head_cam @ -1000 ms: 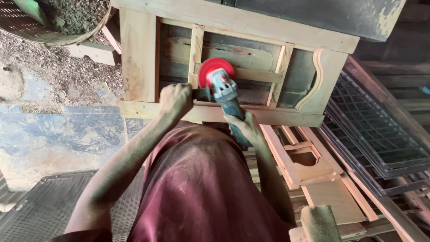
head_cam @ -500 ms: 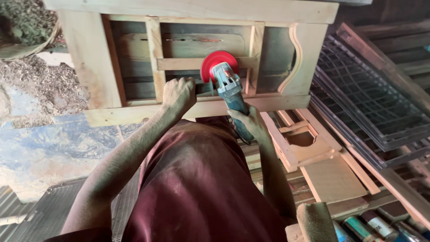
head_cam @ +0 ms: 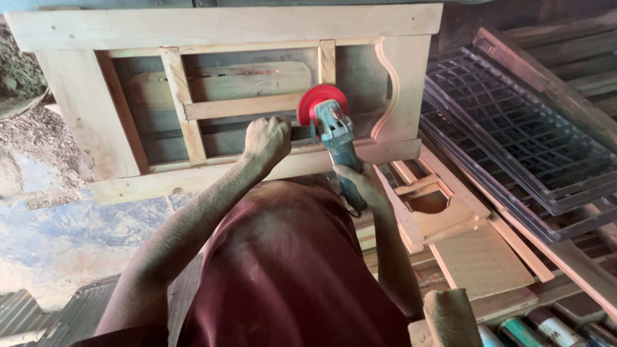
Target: The person uses an angle grinder with a red disc to grind the edges and surfaces of a wooden frame. The person holds the frame with one hand while operating the tool with the other, moving it along the wood and generating sparks.
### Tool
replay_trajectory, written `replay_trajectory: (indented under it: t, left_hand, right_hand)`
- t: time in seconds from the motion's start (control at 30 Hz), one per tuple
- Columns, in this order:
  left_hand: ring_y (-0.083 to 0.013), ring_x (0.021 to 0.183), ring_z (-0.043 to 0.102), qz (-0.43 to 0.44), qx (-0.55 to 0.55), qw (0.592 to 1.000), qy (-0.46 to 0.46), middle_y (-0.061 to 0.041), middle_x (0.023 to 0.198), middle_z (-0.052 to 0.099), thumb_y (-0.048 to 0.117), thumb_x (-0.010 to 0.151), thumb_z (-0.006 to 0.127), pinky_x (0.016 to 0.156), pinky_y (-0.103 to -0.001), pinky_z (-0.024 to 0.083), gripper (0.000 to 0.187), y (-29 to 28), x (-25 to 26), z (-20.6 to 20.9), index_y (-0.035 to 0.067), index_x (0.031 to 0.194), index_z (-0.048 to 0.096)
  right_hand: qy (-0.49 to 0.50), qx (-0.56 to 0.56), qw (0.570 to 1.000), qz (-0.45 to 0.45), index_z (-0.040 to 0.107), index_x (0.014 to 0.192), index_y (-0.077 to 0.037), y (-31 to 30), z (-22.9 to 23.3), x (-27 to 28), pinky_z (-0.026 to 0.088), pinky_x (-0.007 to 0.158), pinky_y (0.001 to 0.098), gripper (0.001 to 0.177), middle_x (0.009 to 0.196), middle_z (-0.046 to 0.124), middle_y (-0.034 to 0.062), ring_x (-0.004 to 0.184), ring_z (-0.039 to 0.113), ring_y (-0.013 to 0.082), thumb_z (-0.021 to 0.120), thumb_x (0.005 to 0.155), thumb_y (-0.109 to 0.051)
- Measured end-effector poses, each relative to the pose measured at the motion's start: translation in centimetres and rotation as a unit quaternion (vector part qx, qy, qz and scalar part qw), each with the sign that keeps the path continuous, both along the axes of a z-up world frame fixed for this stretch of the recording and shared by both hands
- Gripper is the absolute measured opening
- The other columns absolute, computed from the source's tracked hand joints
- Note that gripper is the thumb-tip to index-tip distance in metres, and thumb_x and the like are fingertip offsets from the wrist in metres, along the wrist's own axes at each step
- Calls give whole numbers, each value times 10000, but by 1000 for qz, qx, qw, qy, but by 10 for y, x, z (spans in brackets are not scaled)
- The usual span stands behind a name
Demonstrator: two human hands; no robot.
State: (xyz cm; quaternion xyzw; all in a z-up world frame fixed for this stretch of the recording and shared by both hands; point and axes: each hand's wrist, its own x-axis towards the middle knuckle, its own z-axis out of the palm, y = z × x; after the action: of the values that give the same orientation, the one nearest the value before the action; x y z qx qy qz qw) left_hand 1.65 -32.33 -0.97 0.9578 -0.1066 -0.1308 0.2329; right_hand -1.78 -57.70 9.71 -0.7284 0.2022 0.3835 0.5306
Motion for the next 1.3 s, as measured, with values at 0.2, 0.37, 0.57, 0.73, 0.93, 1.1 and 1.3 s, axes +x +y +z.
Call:
replay_trajectory:
  t: [0.2, 0.37, 0.57, 0.73, 0.93, 1.1, 1.3]
  left_hand:
    - [-386, 735, 725, -16, 11, 999, -41, -188, 788, 727, 158, 803, 619, 622, -496, 567, 134, -27, 15, 8, 84, 781, 728]
    - [-393, 772, 738, -2, 48, 998, 51, -197, 813, 735, 135, 846, 604, 690, -507, 582, 140, -29, 39, 24, 72, 850, 729]
    - [-402, 767, 734, 15, 75, 997, 15, -207, 782, 732, 155, 829, 638, 697, -506, 583, 133, -26, 65, 24, 55, 853, 723]
    - [-398, 759, 734, 23, 73, 997, -6, -207, 767, 724, 169, 824, 656, 692, -499, 583, 135, -22, 73, 21, 50, 834, 719]
    - [-380, 726, 735, 15, 84, 996, 7, -199, 756, 723, 155, 854, 653, 663, -487, 583, 125, -21, 88, 25, 50, 844, 719]
    - [-377, 733, 737, 15, 84, 996, 13, -194, 765, 729, 150, 876, 646, 657, -495, 584, 133, -22, 90, 26, 40, 860, 719]
    - [-393, 757, 732, 4, 77, 997, -24, -199, 785, 726, 159, 824, 665, 673, -500, 586, 124, -18, 94, 25, 53, 843, 726]
  right_hand:
    - [23, 70, 996, -50, 645, 929, -33, -27, -2, 4, 505, 501, 299, 327, 662, 638, 48, 535, 616, 140, 736, 871, -341]
    - [-35, 83, 996, 3, 672, 916, 12, -40, -12, 28, 512, 526, 291, 370, 684, 653, 55, 565, 637, 145, 769, 880, -343]
    - [13, 126, 991, -49, 667, 950, -36, -41, -18, 50, 522, 501, 309, 386, 667, 630, 47, 532, 628, 152, 768, 837, -391]
    - [26, 104, 993, -47, 671, 920, -21, -38, -21, 58, 537, 486, 313, 458, 661, 652, 71, 513, 648, 170, 777, 821, -456]
    - [25, 93, 994, -58, 682, 909, -4, -35, -30, 67, 542, 471, 320, 502, 661, 667, 93, 501, 653, 179, 787, 815, -485]
    - [8, 99, 993, -56, 682, 915, -7, -39, -31, 66, 542, 464, 326, 509, 662, 681, 98, 494, 658, 181, 777, 804, -495]
    - [11, 73, 997, -37, 682, 877, 17, -33, -27, 72, 547, 465, 323, 536, 636, 675, 105, 489, 666, 187, 767, 820, -509]
